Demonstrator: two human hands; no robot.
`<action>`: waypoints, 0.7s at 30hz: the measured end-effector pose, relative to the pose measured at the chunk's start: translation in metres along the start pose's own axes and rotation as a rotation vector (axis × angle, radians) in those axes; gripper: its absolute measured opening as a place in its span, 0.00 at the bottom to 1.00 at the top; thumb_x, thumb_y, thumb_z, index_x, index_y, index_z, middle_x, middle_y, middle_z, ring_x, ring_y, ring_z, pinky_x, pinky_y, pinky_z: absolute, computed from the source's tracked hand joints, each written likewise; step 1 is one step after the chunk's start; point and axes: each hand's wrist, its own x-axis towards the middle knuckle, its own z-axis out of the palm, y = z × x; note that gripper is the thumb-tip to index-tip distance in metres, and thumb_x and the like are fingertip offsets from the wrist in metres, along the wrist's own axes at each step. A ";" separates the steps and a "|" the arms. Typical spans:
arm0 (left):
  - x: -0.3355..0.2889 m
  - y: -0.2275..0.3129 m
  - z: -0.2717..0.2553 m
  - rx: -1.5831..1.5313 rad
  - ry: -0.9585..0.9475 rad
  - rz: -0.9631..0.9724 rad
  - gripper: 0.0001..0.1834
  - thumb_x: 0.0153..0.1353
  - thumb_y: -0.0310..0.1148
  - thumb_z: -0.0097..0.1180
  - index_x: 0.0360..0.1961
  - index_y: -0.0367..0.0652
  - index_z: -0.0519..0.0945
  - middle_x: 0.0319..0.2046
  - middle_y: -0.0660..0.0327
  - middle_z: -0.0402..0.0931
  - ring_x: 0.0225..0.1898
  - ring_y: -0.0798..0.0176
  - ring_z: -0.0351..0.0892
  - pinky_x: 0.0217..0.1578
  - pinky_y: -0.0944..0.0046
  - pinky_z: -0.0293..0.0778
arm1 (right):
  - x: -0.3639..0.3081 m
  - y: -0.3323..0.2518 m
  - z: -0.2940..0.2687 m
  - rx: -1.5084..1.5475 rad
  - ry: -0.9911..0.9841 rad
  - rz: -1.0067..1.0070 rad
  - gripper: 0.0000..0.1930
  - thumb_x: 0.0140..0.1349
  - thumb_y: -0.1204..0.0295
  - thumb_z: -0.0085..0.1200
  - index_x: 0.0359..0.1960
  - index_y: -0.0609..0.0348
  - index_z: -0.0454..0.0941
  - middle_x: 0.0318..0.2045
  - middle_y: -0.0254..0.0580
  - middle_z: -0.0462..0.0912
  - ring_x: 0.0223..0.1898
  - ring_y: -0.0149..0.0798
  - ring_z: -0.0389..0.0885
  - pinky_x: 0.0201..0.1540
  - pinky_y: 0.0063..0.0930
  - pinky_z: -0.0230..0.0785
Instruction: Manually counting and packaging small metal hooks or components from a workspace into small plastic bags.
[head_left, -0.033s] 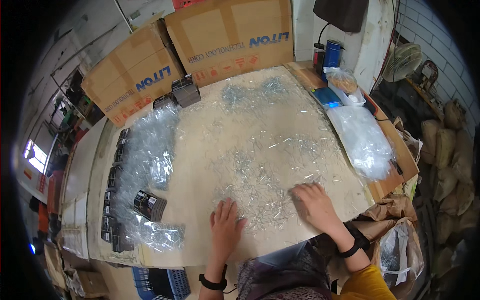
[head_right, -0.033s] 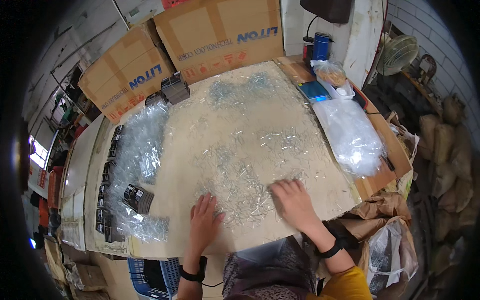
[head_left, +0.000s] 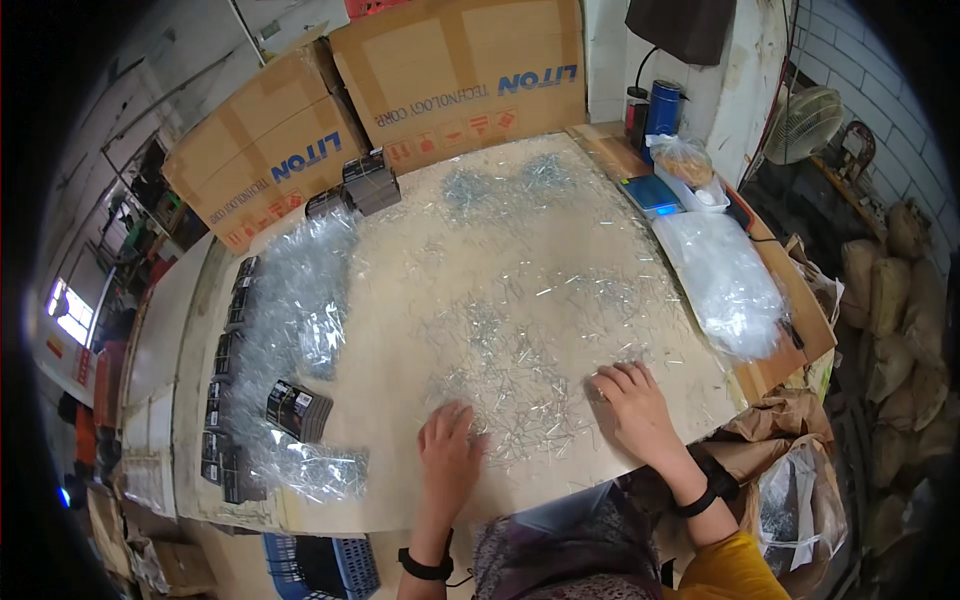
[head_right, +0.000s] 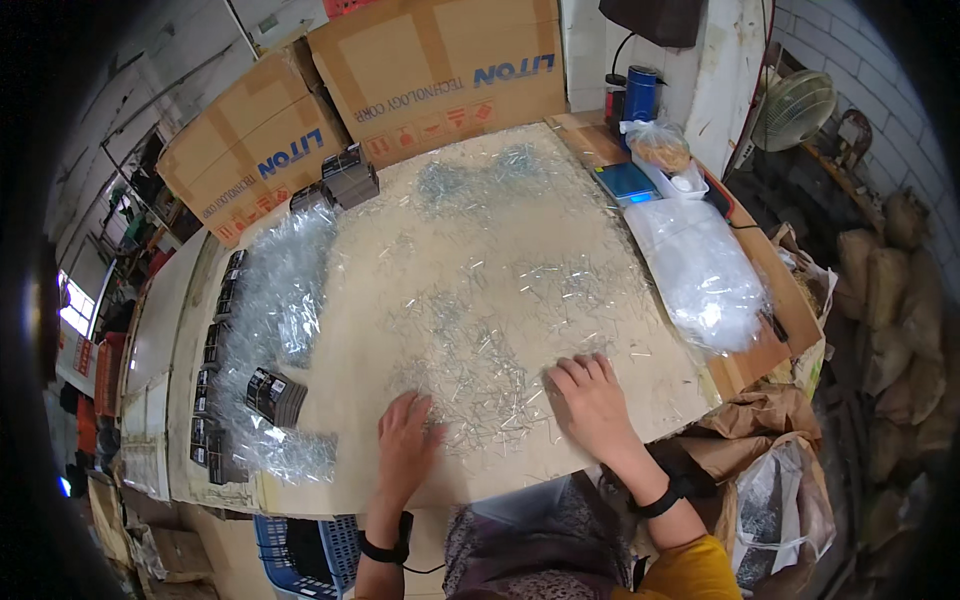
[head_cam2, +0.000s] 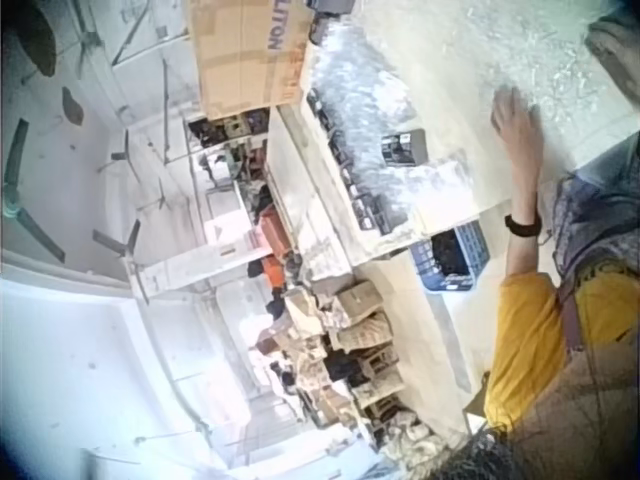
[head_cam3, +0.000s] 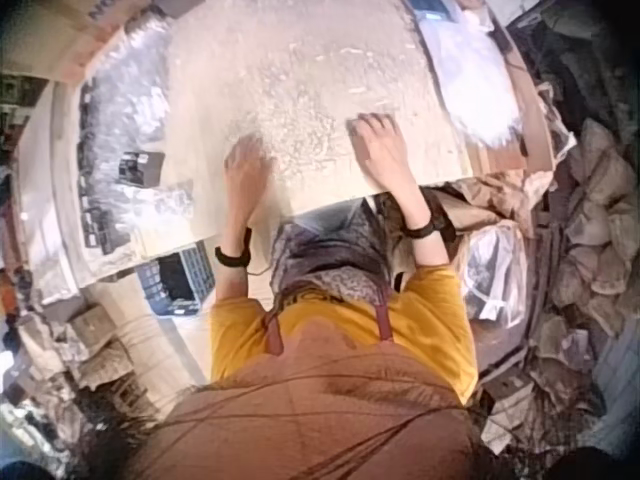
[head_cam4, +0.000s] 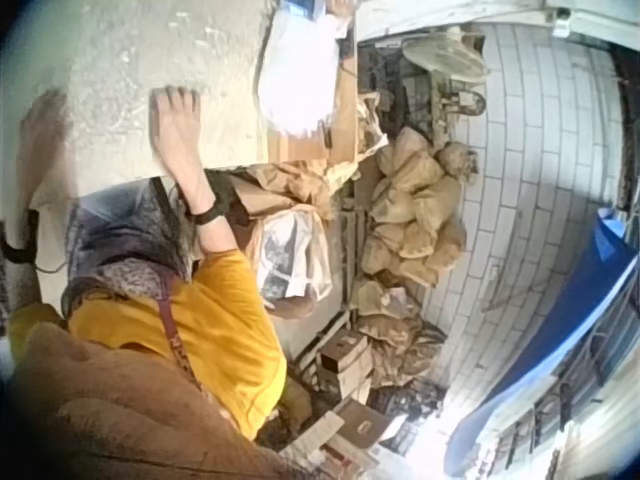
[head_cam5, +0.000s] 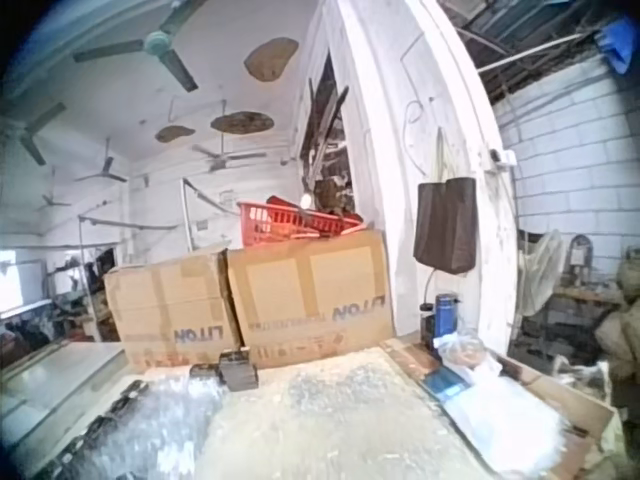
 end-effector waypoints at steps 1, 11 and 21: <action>-0.001 -0.002 0.001 -0.097 -0.036 -0.052 0.23 0.57 0.35 0.63 0.53 0.44 0.75 0.49 0.55 0.70 0.54 0.47 0.67 0.54 0.47 0.64 | -0.002 0.003 0.000 -0.013 0.023 0.079 0.21 0.59 0.72 0.56 0.56 0.52 0.74 0.58 0.45 0.74 0.62 0.49 0.68 0.65 0.46 0.58; -0.017 0.045 0.019 -0.188 -0.045 0.036 0.23 0.59 0.35 0.61 0.56 0.44 0.74 0.58 0.52 0.68 0.61 0.46 0.64 0.60 0.45 0.60 | 0.014 -0.019 0.045 0.025 0.149 -0.037 0.20 0.63 0.64 0.53 0.57 0.50 0.74 0.62 0.46 0.69 0.66 0.52 0.61 0.68 0.55 0.48; -0.052 0.029 0.023 -0.170 0.080 -0.014 0.19 0.64 0.34 0.56 0.54 0.40 0.75 0.62 0.48 0.66 0.65 0.42 0.62 0.65 0.42 0.54 | -0.015 -0.005 0.020 0.051 0.246 0.115 0.16 0.62 0.65 0.54 0.51 0.51 0.78 0.58 0.45 0.74 0.63 0.50 0.66 0.67 0.52 0.50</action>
